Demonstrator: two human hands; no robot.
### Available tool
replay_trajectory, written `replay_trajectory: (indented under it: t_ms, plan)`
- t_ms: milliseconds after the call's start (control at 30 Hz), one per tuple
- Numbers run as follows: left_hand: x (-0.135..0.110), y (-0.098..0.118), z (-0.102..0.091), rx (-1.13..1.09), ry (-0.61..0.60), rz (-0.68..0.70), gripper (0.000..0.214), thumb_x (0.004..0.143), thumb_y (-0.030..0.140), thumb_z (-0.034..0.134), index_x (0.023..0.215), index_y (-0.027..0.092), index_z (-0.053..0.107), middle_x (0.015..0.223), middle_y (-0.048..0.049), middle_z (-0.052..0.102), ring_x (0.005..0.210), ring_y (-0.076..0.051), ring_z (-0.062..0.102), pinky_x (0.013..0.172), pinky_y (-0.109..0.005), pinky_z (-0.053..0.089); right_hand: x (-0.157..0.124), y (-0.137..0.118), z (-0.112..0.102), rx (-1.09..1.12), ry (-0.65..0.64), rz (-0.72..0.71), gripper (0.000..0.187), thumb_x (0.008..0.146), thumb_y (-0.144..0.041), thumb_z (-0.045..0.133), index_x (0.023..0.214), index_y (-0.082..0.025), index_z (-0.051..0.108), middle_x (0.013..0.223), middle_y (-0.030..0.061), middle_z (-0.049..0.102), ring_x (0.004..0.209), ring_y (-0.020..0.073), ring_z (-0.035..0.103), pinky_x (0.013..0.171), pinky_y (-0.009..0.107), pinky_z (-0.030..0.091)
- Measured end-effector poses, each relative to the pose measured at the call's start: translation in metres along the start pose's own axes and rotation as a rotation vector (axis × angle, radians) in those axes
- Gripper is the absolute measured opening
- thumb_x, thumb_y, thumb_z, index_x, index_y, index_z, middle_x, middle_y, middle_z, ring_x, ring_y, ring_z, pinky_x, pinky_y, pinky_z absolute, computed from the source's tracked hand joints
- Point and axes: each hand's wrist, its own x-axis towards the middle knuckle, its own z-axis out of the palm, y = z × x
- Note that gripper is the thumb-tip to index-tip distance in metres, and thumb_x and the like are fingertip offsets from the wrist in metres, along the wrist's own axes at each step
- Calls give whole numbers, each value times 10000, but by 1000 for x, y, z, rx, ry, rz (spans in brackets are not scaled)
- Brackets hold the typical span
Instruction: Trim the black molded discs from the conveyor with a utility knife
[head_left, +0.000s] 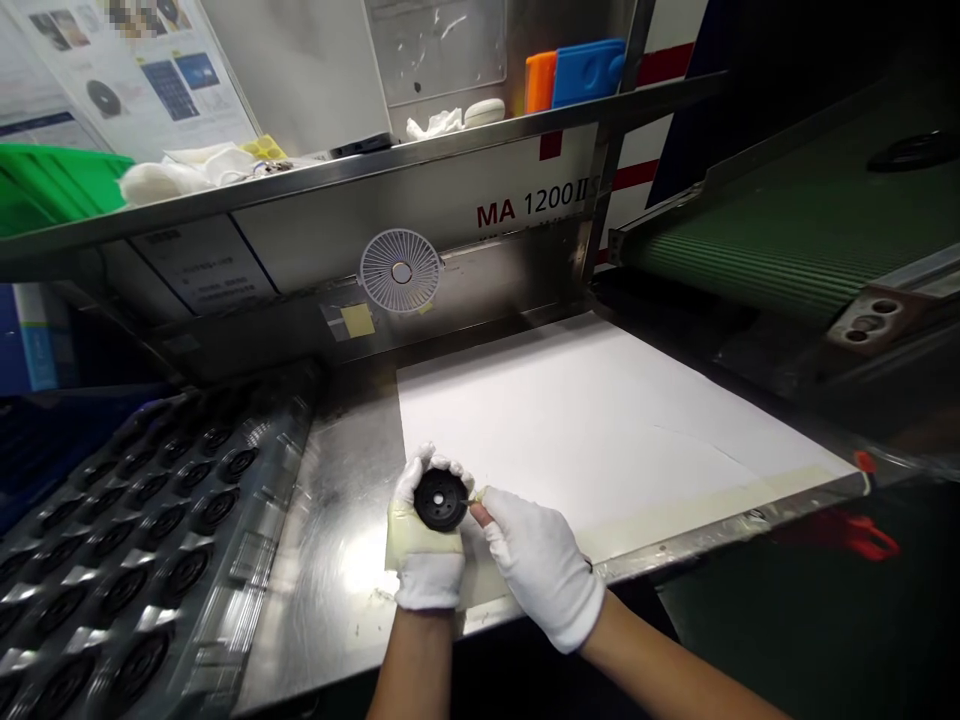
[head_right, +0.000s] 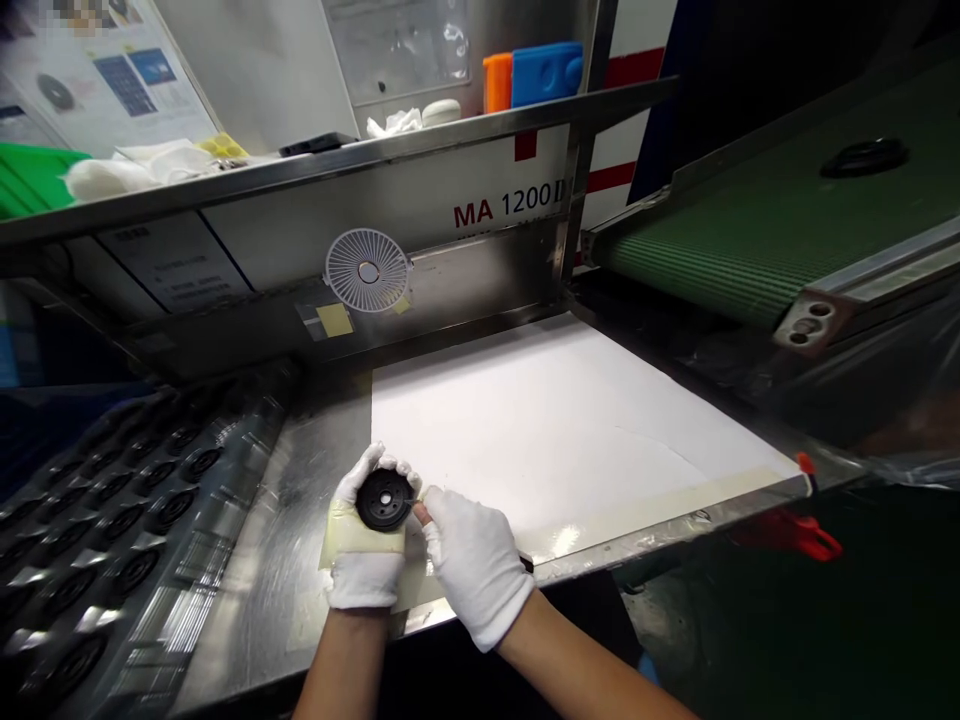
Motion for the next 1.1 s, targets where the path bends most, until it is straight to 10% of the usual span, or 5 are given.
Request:
replay_trajectory:
  t_ms: [333, 667, 867, 1100]
  plan:
    - [-5, -1, -4, 97, -56, -24, 284, 729, 211, 516, 994, 148, 598, 833, -86, 610, 832, -222, 578, 756, -413, 484, -3, -3, -2, 65, -23, -43, 223, 940, -310, 349, 845, -230, 533, 781, -11, 624, 662, 150, 564, 569, 248, 307]
    - [3, -9, -8, -44, 47, -2, 38, 726, 182, 614, 749, 173, 584, 660, 22, 540, 639, -95, 534, 676, -252, 476, -10, -3, 8, 37, -43, -15, 230, 942, -322, 343, 844, -237, 533, 756, -22, 619, 647, 146, 569, 551, 255, 298]
    - [-5, -3, -9, 115, -81, -91, 284, 725, 219, 537, 997, 161, 595, 888, -83, 600, 895, -241, 569, 766, -402, 479, -8, 1, 4, 56, -43, -26, 236, 946, -334, 331, 881, -236, 535, 804, -11, 622, 689, 155, 578, 580, 254, 320]
    - [1, -9, -8, 14, -3, -53, 60, 734, 167, 589, 794, 171, 586, 655, 21, 544, 644, -101, 534, 683, -266, 466, -11, 2, 6, 56, -32, 38, 233, 946, -319, 333, 905, -234, 546, 805, -15, 630, 686, 143, 571, 586, 251, 321]
